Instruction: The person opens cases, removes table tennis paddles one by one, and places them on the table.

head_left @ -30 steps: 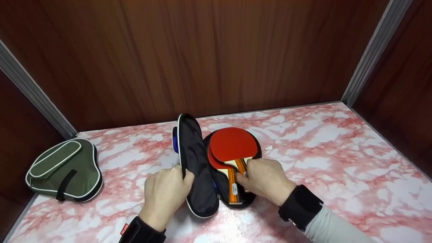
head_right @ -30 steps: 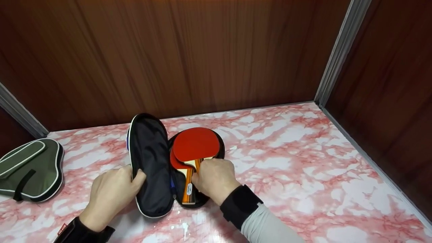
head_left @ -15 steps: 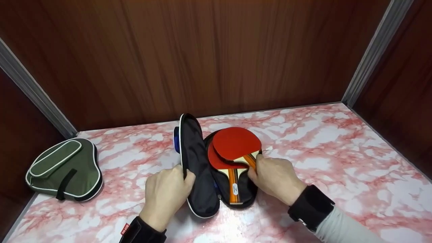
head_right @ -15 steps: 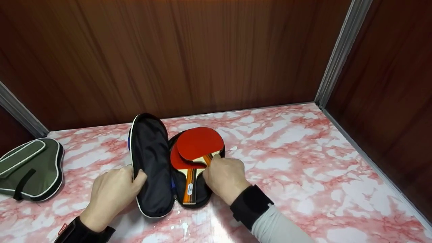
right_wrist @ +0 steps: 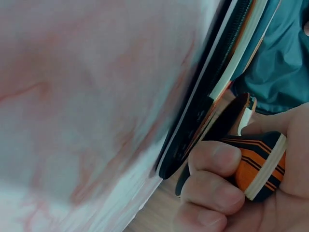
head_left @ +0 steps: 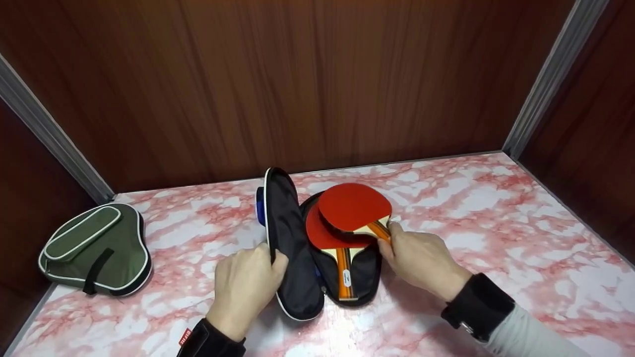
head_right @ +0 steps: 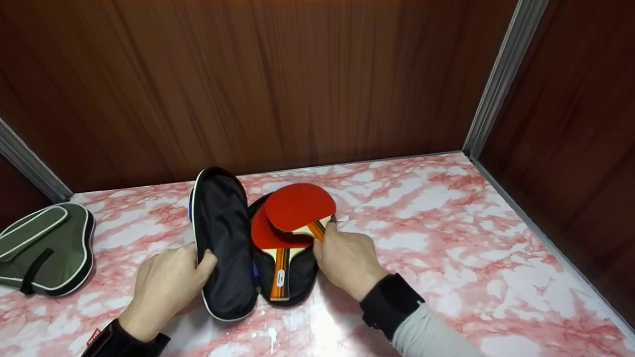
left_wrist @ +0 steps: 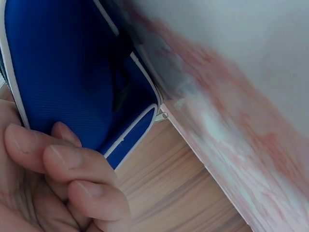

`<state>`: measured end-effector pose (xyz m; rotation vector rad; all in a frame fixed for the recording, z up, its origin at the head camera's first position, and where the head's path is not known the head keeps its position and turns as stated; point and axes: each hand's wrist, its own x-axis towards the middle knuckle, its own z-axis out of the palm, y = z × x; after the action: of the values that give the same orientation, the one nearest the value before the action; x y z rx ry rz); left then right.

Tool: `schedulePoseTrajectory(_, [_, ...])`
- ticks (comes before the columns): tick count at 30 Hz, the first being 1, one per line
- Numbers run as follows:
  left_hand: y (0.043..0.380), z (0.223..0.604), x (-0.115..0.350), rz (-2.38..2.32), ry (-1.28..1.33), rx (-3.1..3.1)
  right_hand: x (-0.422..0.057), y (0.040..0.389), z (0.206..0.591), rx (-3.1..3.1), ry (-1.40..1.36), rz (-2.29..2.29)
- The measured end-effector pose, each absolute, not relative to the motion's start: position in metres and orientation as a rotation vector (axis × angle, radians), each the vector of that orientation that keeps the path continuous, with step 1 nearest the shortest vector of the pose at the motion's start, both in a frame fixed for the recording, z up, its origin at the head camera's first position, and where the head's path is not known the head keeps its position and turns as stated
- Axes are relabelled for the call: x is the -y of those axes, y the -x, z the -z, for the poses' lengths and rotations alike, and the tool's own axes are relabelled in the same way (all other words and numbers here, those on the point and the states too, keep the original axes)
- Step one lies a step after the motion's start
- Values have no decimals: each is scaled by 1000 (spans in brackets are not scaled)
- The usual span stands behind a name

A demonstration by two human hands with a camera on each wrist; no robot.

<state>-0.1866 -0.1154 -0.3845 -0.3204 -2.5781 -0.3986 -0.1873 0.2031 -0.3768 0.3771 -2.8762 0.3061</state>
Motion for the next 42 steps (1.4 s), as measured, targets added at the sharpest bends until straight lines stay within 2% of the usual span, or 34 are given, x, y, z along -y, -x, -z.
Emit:
schedulePoseTrajectory(6, [187, 386, 115, 402, 325, 2570, -228, 191, 379, 2757, -398, -243])
schedulePoseTrajectory(22, [188, 385, 116, 400, 327, 2570, -306, 223, 375, 2966, -50, -197])
schedulePoseTrajectory(31, [189, 384, 115, 390, 330, 2572, -347, 229, 370, 2957, -12, -167])
schedulePoseTrajectory(42, [190, 387, 117, 396, 341, 2542, -380, 239, 369, 3127, 181, -192])
